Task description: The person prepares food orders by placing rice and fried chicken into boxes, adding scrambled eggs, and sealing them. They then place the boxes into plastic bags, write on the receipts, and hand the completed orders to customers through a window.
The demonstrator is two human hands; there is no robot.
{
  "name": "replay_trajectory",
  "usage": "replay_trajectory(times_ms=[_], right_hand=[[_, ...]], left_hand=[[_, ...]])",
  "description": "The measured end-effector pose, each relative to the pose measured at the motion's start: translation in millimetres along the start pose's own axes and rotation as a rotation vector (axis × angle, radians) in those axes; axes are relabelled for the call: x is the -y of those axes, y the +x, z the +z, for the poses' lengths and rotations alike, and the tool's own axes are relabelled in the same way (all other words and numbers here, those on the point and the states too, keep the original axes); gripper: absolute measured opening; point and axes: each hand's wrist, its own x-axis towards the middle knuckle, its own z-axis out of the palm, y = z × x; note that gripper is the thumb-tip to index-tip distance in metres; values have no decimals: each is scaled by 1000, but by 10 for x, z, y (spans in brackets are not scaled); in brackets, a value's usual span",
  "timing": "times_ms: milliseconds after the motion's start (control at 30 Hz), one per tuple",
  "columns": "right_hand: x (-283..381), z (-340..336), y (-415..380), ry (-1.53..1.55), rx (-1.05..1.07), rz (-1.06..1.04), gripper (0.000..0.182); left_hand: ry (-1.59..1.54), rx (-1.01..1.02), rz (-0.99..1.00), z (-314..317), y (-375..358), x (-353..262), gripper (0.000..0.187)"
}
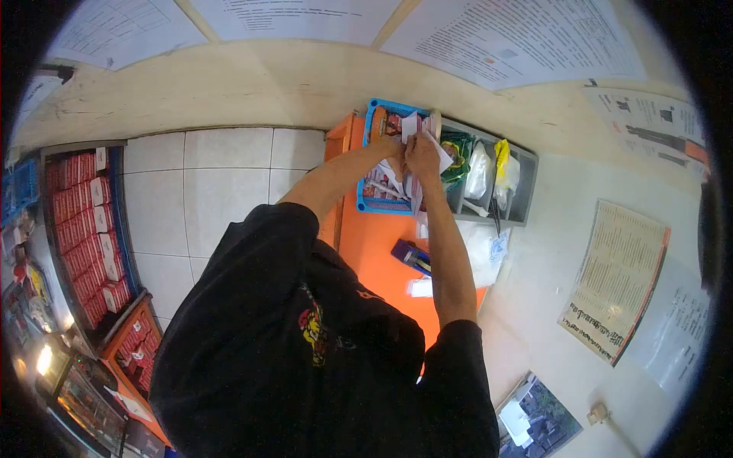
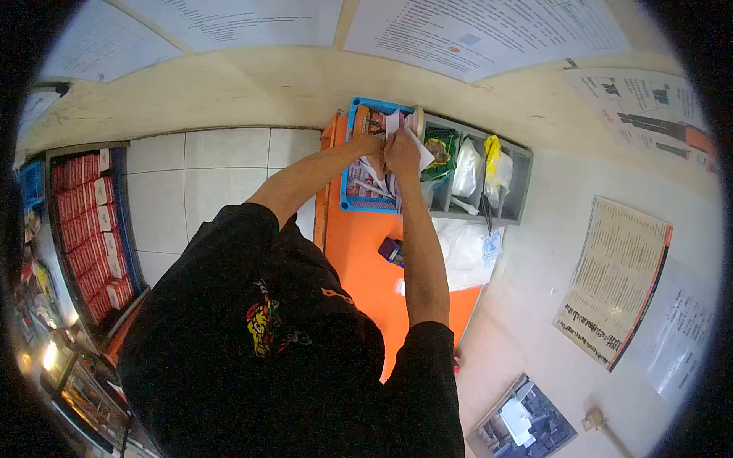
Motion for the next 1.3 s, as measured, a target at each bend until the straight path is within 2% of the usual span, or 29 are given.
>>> replay_trajectory(times_ms=[100,500,567,700,767,900,967,1200,1267,1300], right_hand=[[121,-161,12,73,54,86,28],[164,-178,53,66,27,117,39],[142,-177,63,70,30,107,39],[152,-187,38,106,40,133,38],[161,-194,48,90,49,164,39],[78,-120,50,62,56,158,41],[148,-222,49,93,88,164,41],[118,-210,35,114,96,203,37],[72,-165,21,89,76,203,35],[53,-146,12,63,57,200,34]], left_hand=[[-32,-52,19,32,40,45,76],[-107,-185,85,62,-9,156,77],[-255,-237,193,56,-28,183,80],[-266,-159,180,16,-19,196,87],[-54,-35,20,4,4,162,101],[-70,-123,69,10,-197,27,100],[-9,-269,43,57,-224,5,97],[-39,-262,100,146,-213,50,71],[-123,183,67,86,-331,-125,42],[-119,192,70,141,-437,-185,42]])
